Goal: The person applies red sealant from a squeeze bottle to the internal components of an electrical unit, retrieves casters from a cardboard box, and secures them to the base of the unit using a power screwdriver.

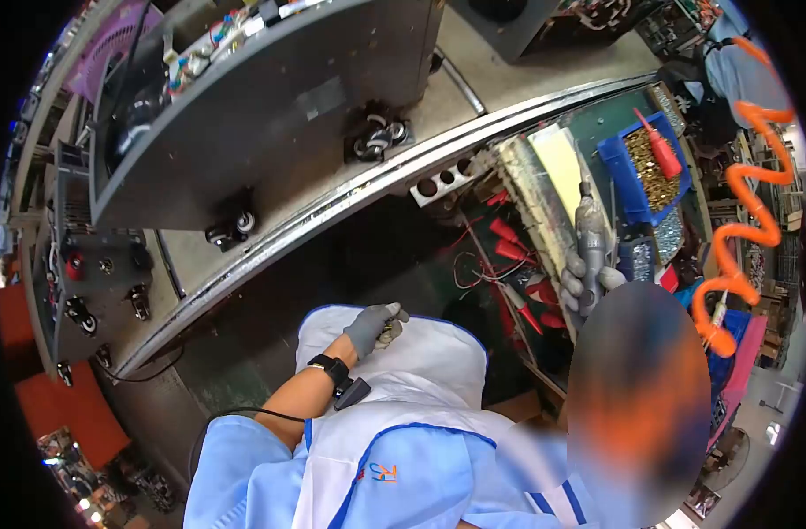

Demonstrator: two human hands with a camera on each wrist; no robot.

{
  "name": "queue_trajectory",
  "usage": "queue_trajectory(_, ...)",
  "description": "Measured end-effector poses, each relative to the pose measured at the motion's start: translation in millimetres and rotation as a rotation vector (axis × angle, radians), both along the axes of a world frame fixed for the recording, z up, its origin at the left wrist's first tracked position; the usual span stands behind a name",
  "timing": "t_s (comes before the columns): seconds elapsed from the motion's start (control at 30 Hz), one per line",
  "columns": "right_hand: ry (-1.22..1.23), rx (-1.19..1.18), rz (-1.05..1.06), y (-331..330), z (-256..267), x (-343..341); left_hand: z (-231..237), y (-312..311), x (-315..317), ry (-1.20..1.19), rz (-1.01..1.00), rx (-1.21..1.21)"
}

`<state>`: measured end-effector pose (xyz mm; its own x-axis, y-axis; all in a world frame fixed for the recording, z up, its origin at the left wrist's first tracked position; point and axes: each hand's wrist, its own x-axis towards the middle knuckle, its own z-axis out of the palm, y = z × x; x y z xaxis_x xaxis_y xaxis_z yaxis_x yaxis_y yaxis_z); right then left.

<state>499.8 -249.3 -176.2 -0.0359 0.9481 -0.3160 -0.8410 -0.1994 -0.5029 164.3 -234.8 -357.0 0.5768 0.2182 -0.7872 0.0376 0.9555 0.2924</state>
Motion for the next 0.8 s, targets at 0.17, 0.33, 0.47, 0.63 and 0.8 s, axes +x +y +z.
queue_trajectory(0.17,-0.745,-0.063,-0.126,4,-41,-43,-46,-21,-26,0.119,-0.031,-0.092)
queue_trajectory(0.33,-0.898,-0.149,0.019,-21,-59,-92,-43,-14,-57,0.143,0.079,0.090)
queue_trajectory(0.47,-0.558,-0.232,0.263,-60,-92,-130,-49,-20,-76,0.059,0.288,0.238)
queue_trajectory(0.63,-0.257,-0.223,0.558,-94,-125,-170,-57,-67,-97,0.039,0.452,0.256)
queue_trajectory(0.8,-0.183,-0.205,0.707,-124,-120,-206,-55,-101,-126,-0.039,0.723,0.128)
